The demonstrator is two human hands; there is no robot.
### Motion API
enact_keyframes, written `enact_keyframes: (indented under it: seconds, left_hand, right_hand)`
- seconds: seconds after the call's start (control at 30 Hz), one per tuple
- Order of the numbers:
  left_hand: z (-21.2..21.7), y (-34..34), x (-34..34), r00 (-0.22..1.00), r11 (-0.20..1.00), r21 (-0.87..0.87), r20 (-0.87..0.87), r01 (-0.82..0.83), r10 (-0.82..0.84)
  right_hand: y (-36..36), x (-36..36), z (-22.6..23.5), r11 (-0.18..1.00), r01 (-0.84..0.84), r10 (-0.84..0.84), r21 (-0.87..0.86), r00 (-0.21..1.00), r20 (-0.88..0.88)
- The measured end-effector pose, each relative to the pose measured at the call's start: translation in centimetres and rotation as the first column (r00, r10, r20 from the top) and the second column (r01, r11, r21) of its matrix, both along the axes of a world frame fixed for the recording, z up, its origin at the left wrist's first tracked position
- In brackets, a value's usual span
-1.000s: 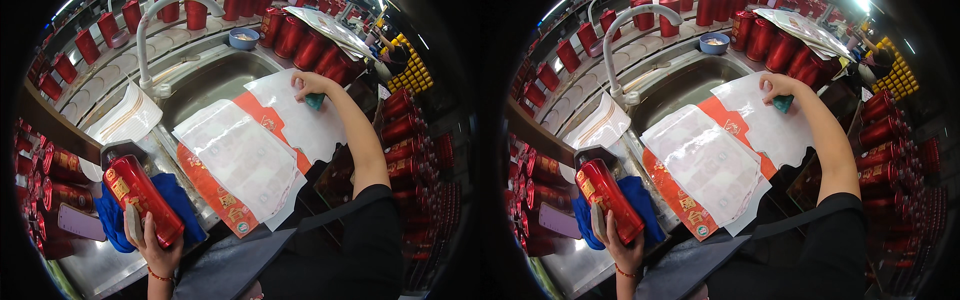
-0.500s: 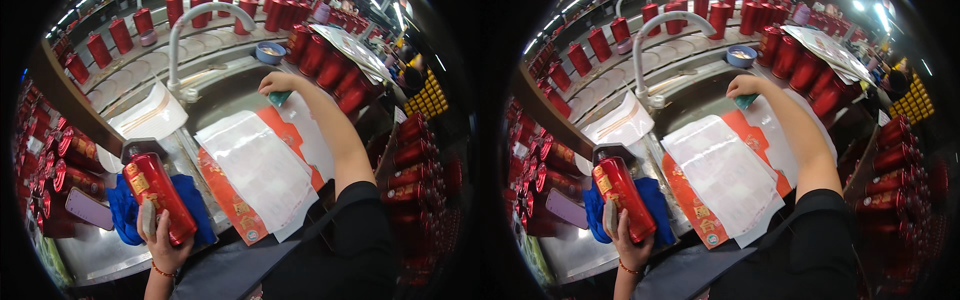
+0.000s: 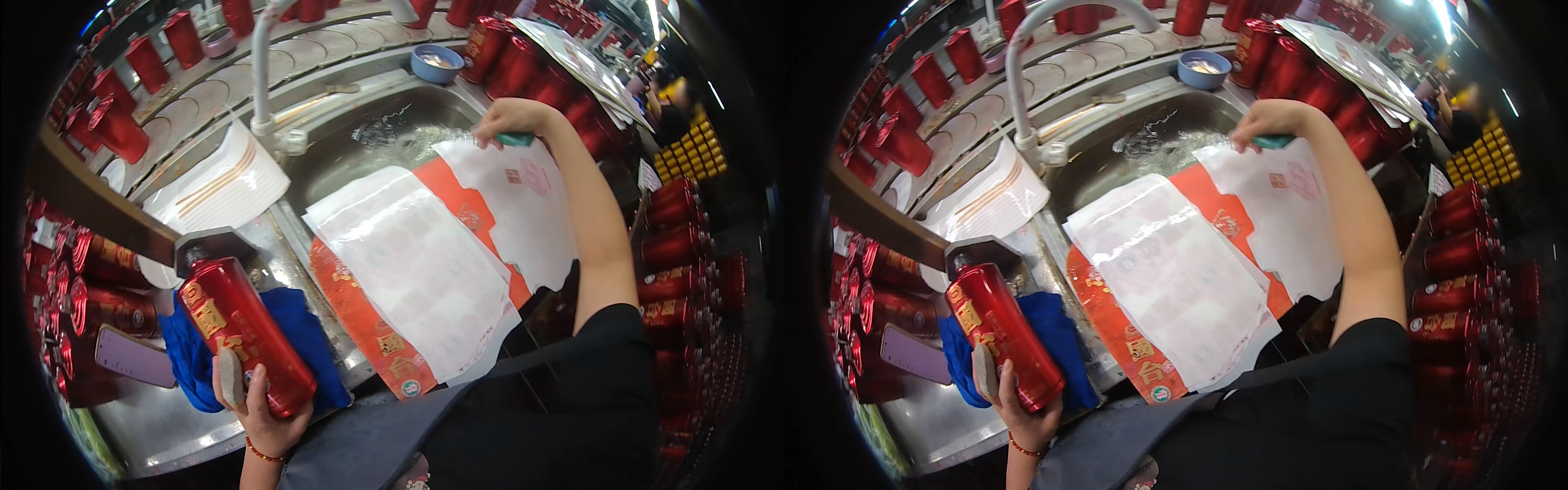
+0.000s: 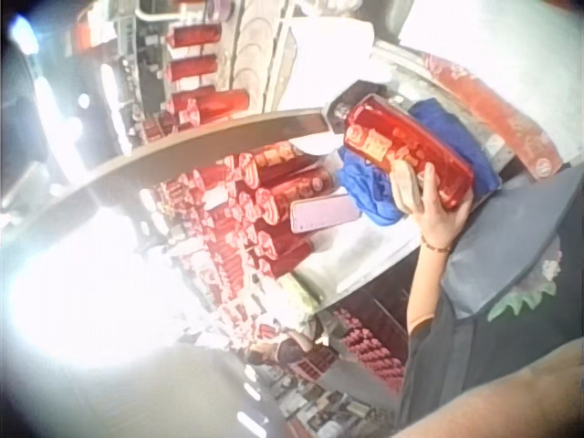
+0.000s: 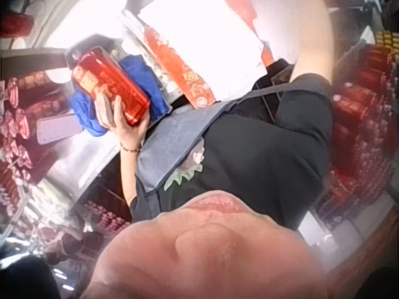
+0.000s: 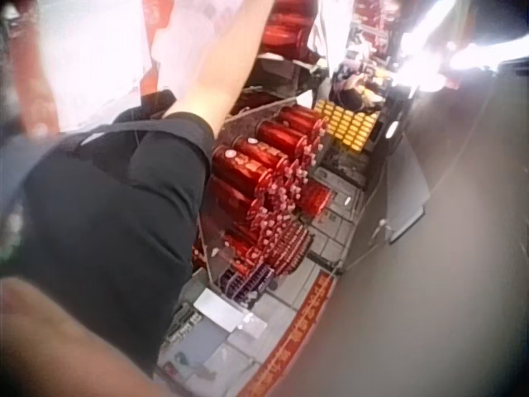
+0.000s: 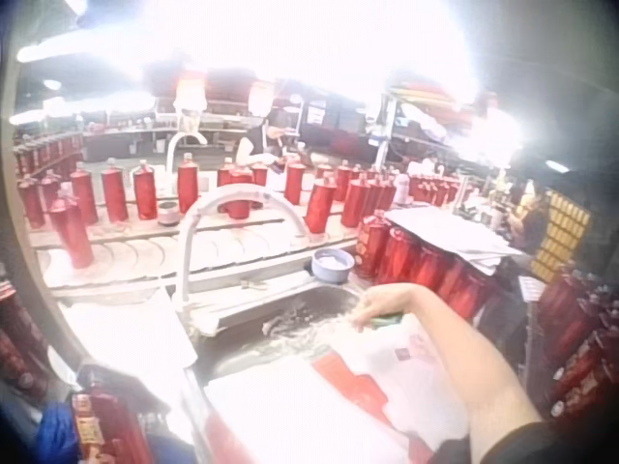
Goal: The person repeatedly wipes the exterior of a red cylindrical container using a green sponge and a blue cloth. They rotate the container to clean different sides and occasionally inspect the surface. The container is handled one at a time on a stainless steel work surface.
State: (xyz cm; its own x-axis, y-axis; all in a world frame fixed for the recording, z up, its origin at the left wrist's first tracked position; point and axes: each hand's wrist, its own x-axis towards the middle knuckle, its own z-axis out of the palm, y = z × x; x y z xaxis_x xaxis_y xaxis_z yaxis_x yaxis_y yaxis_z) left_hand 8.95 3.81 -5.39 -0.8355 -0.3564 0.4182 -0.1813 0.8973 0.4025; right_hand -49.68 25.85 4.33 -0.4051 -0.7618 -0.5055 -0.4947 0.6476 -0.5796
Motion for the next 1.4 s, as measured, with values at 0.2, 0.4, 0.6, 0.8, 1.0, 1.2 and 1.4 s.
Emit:
enact_keyframes:
  seconds: [0.2,0.4,0.6,0.8,1.0,1.2,1.4]
  left_hand:
    - [0.1,-0.1,-0.8,1.000,1.000,0.013,-0.023,0.001,0.000]
    - [0.9,-0.1,-1.1,1.000,1.000,-0.011,-0.020,0.002,-0.002]
    - [1.0,0.0,-1.4,0.998,0.999,-0.037,-0.057,0.010,-0.012]
    - [0.9,0.2,-1.3,0.999,1.000,-0.022,-0.053,-0.012,0.011]
    - [1.0,0.3,-1.6,0.997,1.000,0.003,-0.071,0.002,-0.002]
    - [1.7,0.3,-2.1,0.994,0.999,-0.039,-0.112,0.003,-0.008]
    - [0.9,0.5,-1.2,0.979,0.922,0.384,-0.202,0.048,0.033]
  right_hand:
    - [9.7,-1.3,-3.0,0.992,0.114,-0.122,-0.051,0.971,-0.205]
    - [7.6,-0.9,-4.4,0.989,0.127,-0.138,-0.072,0.975,-0.174]
    - [1.9,-1.5,-4.9,0.992,0.064,-0.089,-0.113,0.968,-0.235]
    - [-0.5,-2.0,-3.1,0.990,-0.093,0.114,0.109,0.973,-0.203]
    - [-1.8,-3.9,-3.8,0.983,-0.088,0.112,0.160,0.982,-0.150]
    - [-3.1,-1.1,-2.5,0.960,-0.038,-0.102,-0.278,0.876,-0.471]
    - [-6.2,12.4,3.7,0.847,-0.306,-0.086,-0.435,0.729,-0.679]
